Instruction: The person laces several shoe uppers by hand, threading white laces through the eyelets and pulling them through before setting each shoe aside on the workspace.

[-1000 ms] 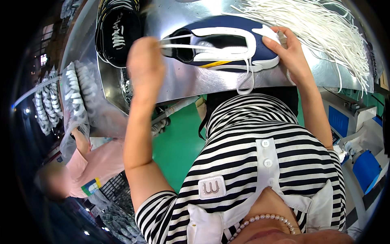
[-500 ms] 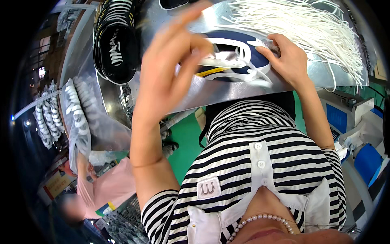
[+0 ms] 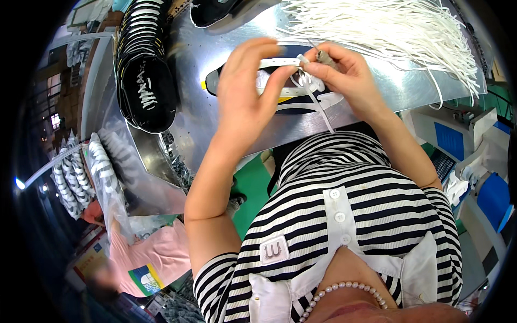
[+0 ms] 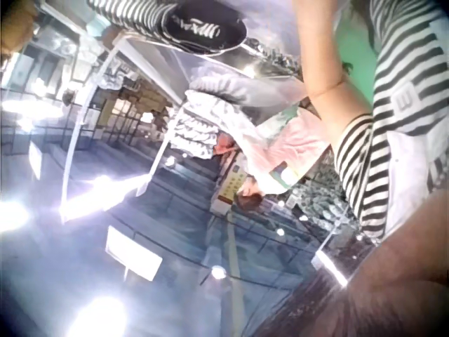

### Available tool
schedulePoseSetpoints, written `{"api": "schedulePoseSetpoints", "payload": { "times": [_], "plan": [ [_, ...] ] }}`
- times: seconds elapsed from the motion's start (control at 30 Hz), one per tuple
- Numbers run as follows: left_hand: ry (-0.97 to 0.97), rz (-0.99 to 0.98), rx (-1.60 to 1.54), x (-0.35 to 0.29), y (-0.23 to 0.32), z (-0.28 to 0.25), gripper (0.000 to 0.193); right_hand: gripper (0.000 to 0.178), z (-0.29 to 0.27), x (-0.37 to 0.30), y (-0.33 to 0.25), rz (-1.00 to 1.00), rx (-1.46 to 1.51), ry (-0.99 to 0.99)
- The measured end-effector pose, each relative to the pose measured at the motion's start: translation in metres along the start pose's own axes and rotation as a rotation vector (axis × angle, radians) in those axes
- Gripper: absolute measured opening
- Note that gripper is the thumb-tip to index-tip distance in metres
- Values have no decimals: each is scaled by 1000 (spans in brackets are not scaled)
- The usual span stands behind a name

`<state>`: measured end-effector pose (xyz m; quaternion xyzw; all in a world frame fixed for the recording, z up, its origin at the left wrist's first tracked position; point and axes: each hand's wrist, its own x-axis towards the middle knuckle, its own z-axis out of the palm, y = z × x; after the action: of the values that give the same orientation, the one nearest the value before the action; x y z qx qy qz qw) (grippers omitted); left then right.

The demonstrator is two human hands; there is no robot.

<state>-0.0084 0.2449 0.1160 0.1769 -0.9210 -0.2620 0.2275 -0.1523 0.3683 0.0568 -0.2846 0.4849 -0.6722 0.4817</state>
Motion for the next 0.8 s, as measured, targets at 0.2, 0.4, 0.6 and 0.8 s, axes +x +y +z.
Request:
{"api": "schedulePoseSetpoints", "payload": {
  "times": [0.2,0.4,0.6,0.8],
  "plan": [
    [-364,-608,-386,-38,-43,2,39,22,0,1,16,115,-101,81],
    [-398,-1050,-775,-13,-36,24,51,32,4,2,30,-64,-454,190],
    [-79,-856,-592,-29,-15,38,23,37,9,-5,23,9,-660,116],
    [53,-718,-639,-40,-17,44,14,26,1,-22,15,-143,-658,101]
  ]
}}
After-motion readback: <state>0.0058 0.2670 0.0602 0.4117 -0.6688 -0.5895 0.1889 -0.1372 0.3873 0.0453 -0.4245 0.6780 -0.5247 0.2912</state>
